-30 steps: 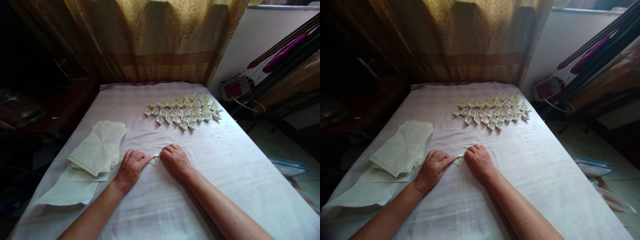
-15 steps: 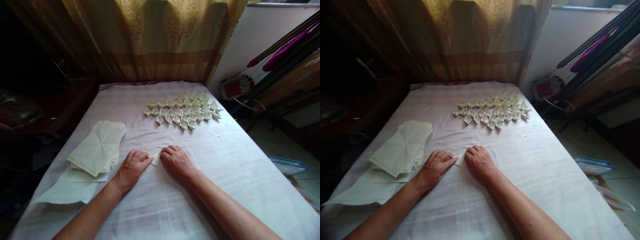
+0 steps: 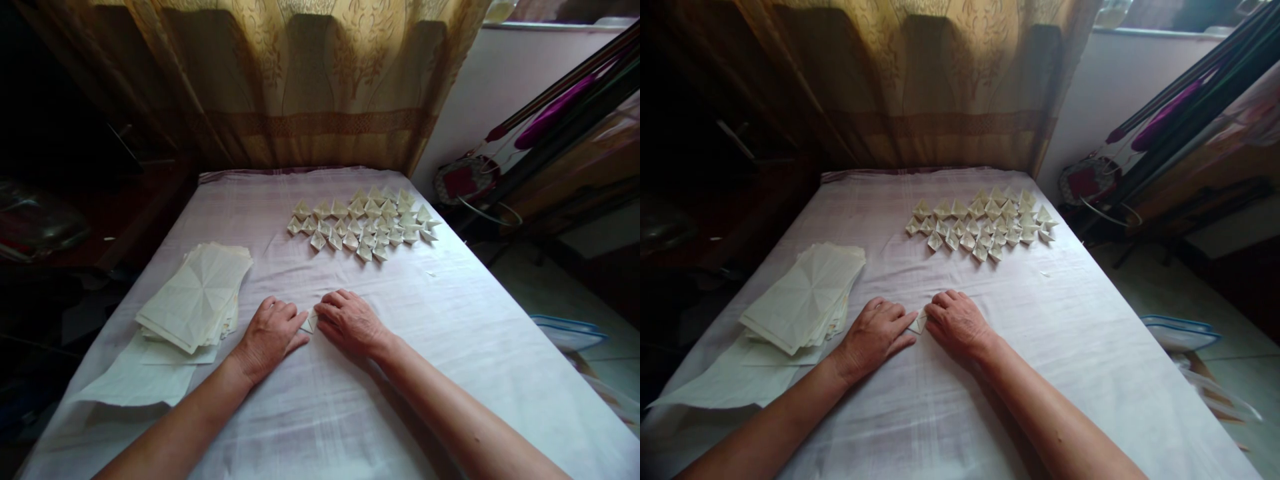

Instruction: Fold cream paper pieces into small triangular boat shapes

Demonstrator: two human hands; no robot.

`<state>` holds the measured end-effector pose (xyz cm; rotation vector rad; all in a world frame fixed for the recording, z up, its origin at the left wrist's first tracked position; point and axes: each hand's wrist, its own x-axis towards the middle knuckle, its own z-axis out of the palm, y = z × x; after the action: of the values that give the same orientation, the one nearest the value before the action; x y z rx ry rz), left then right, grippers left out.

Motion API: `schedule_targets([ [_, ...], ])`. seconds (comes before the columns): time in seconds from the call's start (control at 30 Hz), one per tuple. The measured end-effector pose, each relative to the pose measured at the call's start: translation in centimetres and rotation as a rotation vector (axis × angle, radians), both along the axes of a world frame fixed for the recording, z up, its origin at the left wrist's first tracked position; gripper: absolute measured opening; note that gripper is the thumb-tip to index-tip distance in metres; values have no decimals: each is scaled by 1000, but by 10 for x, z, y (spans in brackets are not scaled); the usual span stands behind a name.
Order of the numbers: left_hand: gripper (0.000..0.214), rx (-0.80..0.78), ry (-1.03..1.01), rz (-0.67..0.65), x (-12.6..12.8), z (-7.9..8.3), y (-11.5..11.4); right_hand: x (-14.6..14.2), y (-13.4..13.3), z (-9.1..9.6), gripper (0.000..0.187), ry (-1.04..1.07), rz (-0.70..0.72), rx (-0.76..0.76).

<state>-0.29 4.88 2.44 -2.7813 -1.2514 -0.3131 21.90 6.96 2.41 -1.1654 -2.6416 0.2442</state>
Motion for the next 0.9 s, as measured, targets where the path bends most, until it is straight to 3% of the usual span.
schedule_targets([
  [0.27, 24, 166, 54, -151, 0, -8, 11, 3, 2, 1, 21, 63, 15, -36],
  [0.4, 19, 207, -35, -130, -2, -13, 9, -2, 4, -4, 15, 87, -36, -11],
  [0.53, 16, 121, -204, -7, -6, -19, 9, -12, 5, -10, 15, 97, -143, -12],
  [0.73, 23, -97, -323, 323, -13, -19, 10, -27, -1, -8, 12, 196, -385, -188],
  [0.9, 23, -38, -215, 360, -10, -17, 9, -34, -6, -6, 10, 214, -472, -199],
])
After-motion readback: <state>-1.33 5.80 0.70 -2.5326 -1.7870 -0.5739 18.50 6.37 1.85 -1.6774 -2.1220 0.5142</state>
